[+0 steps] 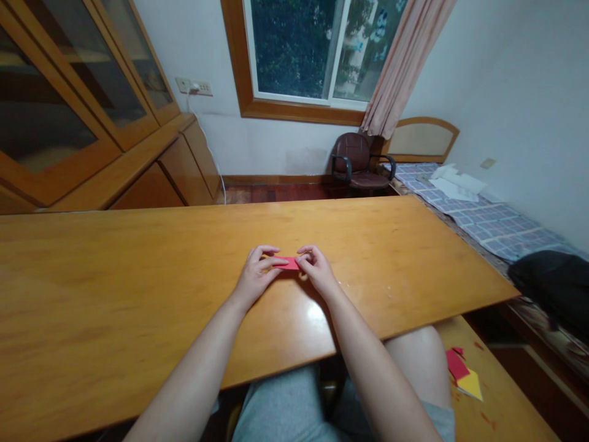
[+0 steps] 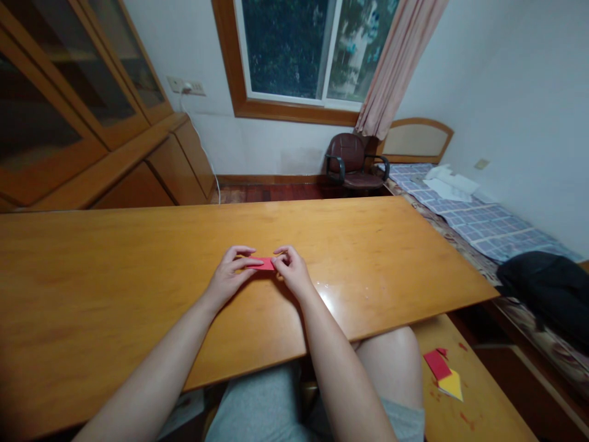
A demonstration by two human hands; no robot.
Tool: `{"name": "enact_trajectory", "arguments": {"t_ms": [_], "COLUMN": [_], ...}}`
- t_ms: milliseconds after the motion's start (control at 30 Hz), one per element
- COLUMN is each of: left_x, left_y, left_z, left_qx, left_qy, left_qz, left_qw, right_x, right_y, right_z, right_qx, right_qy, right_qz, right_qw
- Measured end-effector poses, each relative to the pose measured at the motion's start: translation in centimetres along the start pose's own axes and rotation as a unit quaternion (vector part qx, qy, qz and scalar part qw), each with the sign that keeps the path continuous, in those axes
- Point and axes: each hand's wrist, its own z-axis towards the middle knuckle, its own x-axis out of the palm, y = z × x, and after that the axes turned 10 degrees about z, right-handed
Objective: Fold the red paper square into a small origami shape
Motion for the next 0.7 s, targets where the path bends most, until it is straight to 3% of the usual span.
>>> {"name": "enact_trajectory", "arguments": {"t_ms": [233, 467, 700], "left_x": [-0.15, -0.04, -0.2], "left_y": [-0.13, -0.29, -0.91], "left_z": [0.12, 0.24, 0.27], "left_qx": [0.022, 0.01, -0.02], "left_qy": [-0.013, 0.004, 0.033], "left_qz": [0.02, 0.01, 0.012], "left_qw": [0.999, 1.0, 0.999], "right_x": [0.07, 0.22, 0.32], "right_y": [-0.08, 0.72, 0.65], "right_z": [-0.02, -0.17, -0.32], "right_qx": [-0.027, -0.128, -0.13], "right_qy": [-0.001, 0.025, 0.041], "right_qz": [-0.084, -0.206, -0.231], "right_qw": [0.996, 0.97, 0.963]}}
